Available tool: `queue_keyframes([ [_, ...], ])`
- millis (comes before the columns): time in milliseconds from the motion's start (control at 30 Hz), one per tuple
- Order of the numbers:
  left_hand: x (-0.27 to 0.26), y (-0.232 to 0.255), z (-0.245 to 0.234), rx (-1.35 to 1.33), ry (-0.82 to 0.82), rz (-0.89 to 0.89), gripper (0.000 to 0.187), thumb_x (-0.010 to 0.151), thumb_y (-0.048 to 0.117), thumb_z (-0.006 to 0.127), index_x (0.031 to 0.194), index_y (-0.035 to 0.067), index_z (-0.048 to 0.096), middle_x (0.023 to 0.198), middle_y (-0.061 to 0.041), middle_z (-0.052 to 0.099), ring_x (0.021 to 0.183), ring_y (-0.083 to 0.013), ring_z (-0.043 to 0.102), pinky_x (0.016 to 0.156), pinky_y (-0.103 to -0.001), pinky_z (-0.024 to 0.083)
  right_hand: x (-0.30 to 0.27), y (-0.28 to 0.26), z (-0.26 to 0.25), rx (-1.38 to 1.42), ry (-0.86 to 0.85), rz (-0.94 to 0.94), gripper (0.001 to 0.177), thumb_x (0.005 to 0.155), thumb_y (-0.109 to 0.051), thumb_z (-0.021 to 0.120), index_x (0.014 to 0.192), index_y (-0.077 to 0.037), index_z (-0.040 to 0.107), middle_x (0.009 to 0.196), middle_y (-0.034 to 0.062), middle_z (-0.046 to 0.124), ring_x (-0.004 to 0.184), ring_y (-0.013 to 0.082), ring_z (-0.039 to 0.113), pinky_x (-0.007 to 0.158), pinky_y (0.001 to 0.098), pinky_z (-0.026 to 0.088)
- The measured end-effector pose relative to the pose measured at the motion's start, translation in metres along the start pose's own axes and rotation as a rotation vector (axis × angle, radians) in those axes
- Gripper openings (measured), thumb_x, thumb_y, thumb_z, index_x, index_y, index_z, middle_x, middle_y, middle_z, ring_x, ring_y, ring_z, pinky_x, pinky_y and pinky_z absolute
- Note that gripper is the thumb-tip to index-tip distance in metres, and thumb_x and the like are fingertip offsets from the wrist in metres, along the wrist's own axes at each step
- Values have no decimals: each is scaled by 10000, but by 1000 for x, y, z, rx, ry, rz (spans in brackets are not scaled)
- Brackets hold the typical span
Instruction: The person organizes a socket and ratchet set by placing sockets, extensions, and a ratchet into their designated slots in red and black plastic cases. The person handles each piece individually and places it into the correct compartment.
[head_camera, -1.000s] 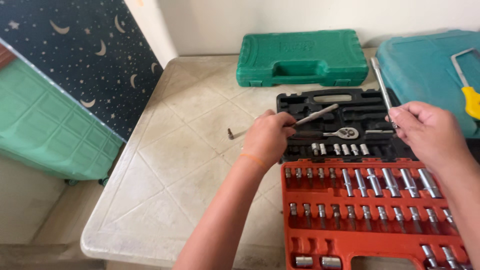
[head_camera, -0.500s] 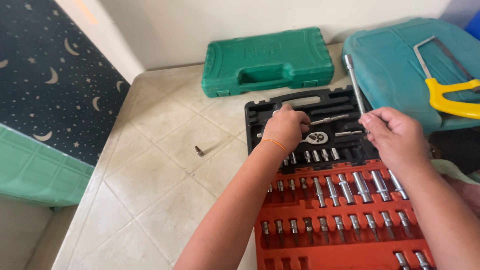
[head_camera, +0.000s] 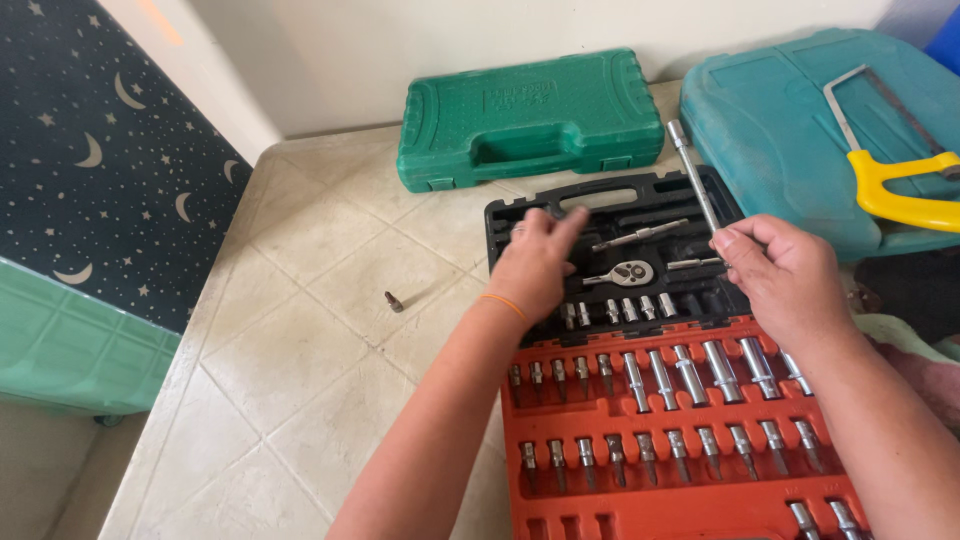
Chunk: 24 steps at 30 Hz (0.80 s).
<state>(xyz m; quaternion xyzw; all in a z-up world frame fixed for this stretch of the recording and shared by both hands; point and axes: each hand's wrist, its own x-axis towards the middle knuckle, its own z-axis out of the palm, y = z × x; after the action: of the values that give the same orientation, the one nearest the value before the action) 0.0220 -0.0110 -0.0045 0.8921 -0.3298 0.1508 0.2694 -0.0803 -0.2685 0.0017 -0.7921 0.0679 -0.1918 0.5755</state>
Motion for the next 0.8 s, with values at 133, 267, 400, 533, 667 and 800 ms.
queue_keyframes([
  [133, -9, -18, -17, -30, -69, -88, 513, 769, 59, 793, 1239, 174, 622, 1200, -119, 582, 1129, -363, 589, 944, -446, 525, -2, -3, 3, -69, -7, -17, 203, 1029, -212, 652, 1039, -22, 722, 765, -13, 622, 699, 60, 549, 629, 229, 447],
  [267, -11, -19, -18, 25, -46, 45, 399, 790, 70, 770, 1162, 204, 714, 1116, -88, 619, 1089, -354, 596, 908, -444, 534, -2, -5, 5, -124, -13, -28, 206, 1021, -214, 658, 1035, -20, 728, 742, 5, 618, 692, 71, 548, 624, 244, 445],
  [400, -9, -16, -8, 12, 30, 65, 311, 782, 140, 798, 1085, 175, 740, 1058, -89, 630, 1060, -367, 591, 895, -458, 529, -1, -3, 4, -129, -3, -14, 211, 1021, -217, 657, 1038, -18, 724, 740, 3, 622, 685, 70, 547, 613, 247, 436],
  [533, -3, -6, -1, 30, 38, -28, 253, 754, 204, 821, 962, 121, 705, 1054, -112, 639, 1062, -372, 603, 870, -468, 529, -3, -6, 4, -114, 9, -19, 210, 1026, -217, 657, 1034, -18, 725, 749, -8, 614, 693, 59, 542, 621, 232, 439],
  [667, -2, -3, -5, 18, -42, -41, 245, 786, 175, 791, 977, 97, 659, 1018, -124, 693, 1014, -376, 639, 858, -473, 528, -1, -6, 2, -125, 22, 17, 205, 1029, -218, 665, 1041, -24, 731, 730, 2, 605, 671, 71, 526, 603, 241, 417],
  [800, -3, 0, -12, 7, -144, -44, 245, 819, 142, 759, 1021, 87, 632, 977, -124, 725, 985, -363, 662, 839, -472, 524, -2, -3, 3, -68, 21, -11, 201, 1022, -220, 664, 1042, -30, 728, 757, -22, 615, 687, 52, 539, 613, 224, 436],
])
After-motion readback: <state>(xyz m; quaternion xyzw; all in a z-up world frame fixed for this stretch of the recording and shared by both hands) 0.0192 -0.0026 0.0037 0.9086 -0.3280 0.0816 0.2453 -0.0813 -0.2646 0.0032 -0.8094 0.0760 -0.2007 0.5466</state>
